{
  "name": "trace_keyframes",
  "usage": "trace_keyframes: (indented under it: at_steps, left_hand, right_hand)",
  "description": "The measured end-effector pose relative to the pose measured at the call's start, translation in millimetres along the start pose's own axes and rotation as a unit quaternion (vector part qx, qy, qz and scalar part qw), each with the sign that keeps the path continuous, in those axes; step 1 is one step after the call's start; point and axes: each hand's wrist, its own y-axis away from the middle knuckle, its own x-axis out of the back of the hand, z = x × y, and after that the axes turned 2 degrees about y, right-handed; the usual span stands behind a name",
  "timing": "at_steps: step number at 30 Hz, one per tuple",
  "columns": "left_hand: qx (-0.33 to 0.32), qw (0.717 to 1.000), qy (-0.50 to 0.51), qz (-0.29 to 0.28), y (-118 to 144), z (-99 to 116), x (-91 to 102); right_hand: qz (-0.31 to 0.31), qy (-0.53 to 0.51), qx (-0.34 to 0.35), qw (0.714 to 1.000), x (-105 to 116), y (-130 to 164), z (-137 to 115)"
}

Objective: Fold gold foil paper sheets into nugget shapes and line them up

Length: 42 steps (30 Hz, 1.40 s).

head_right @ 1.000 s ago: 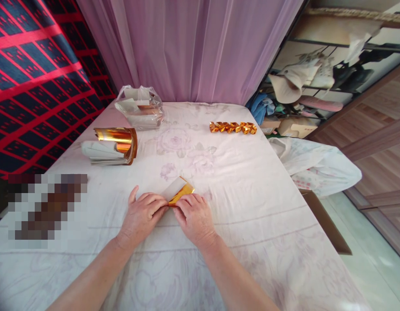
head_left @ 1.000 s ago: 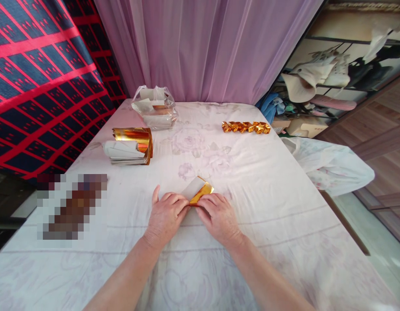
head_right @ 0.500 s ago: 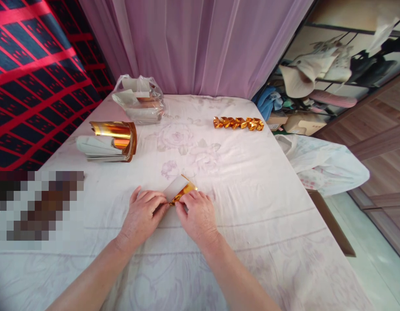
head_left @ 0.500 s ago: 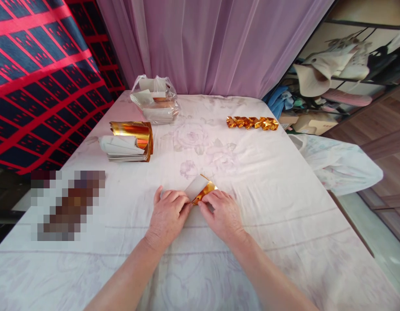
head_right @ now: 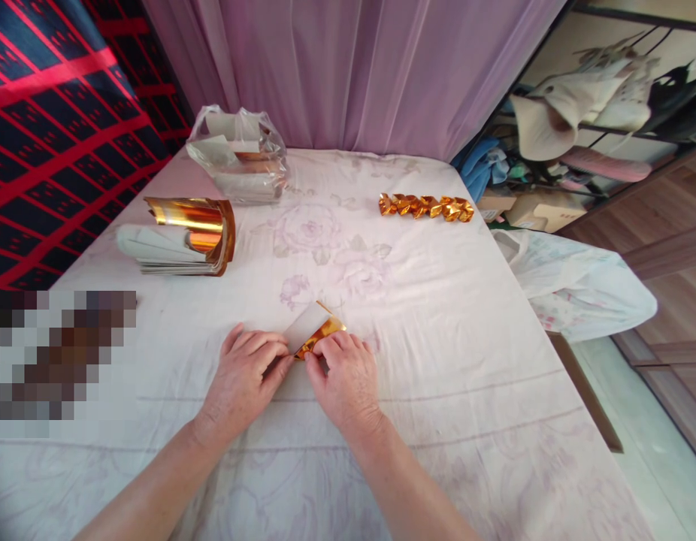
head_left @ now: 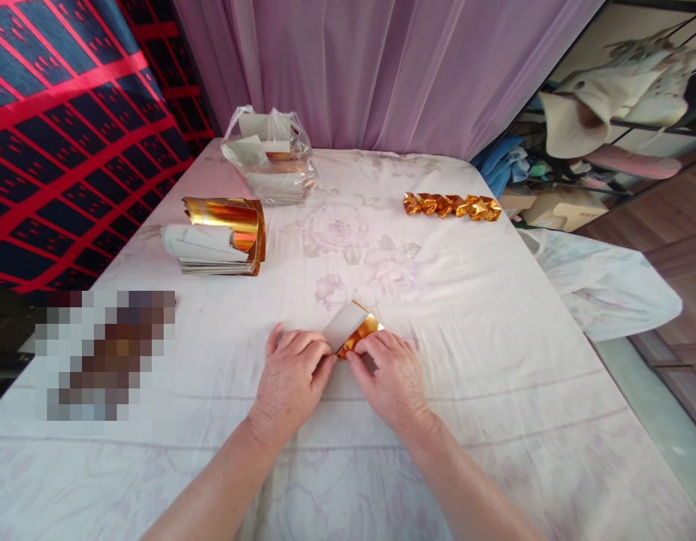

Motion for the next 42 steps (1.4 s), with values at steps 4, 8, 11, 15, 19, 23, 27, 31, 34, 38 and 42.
trace_keyframes:
  at_steps: [4,8,11,15,19,23,27,31,34,38,42]
  left_hand:
    - [0.006,1.0,-0.005,0.006,-0.4,1.6,-1.4]
    - [0.017,1.0,-0.011,0.017,-0.3,2.3,-3.9]
    - [0.02,0.999,-0.012,0.023,-0.6,2.3,-5.3]
    - [0.023,0.999,-0.005,0.028,-1.3,2.0,-5.7]
    - [0.022,0.999,-0.007,0.028,-2.7,2.7,-5.3]
    - [0.027,0.999,-0.013,0.028,-4.2,4.5,-5.0]
    - [0.035,0.999,-0.013,0.022,-5.1,5.7,-4.6]
    - [0.038,0.999,-0.014,0.019,-5.7,5.9,-4.7]
    - [0.043,0.999,-0.014,0.017,-5.8,6.1,-4.7]
    - [0.046,0.999,-0.013,0.013,-5.8,6.3,-4.5]
    - [0.047,0.999,-0.015,0.011,-6.1,6.3,-4.6]
  right_hand:
    - [0.007,0.0,0.001,1.0,-0.8,-0.5,0.5]
    - [0.012,0.006,0.0,1.0,-1.3,-0.6,0.4]
    - [0.012,0.014,0.001,1.0,-1.2,-0.6,0.1]
    - [0.003,0.017,0.001,1.0,-0.5,-0.9,-0.5]
    - [0.002,0.021,0.0,1.0,-0.3,-1.0,-1.1]
    - [0.002,0.025,-0.002,1.0,-0.4,-1.0,-1.7]
    - [-0.005,0.03,-0.006,1.0,0.4,-1.2,-2.4]
    - [-0.003,0.027,-0.004,1.0,0.7,-1.3,-2.5]
    - [-0.004,0.026,-0.004,1.0,0.3,-1.2,-2.4]
    - [-0.003,0.029,-0.007,1.0,-0.4,-1.2,-2.5]
    - [0.002,0.027,-0.002,1.0,-0.7,-1.2,-1.9]
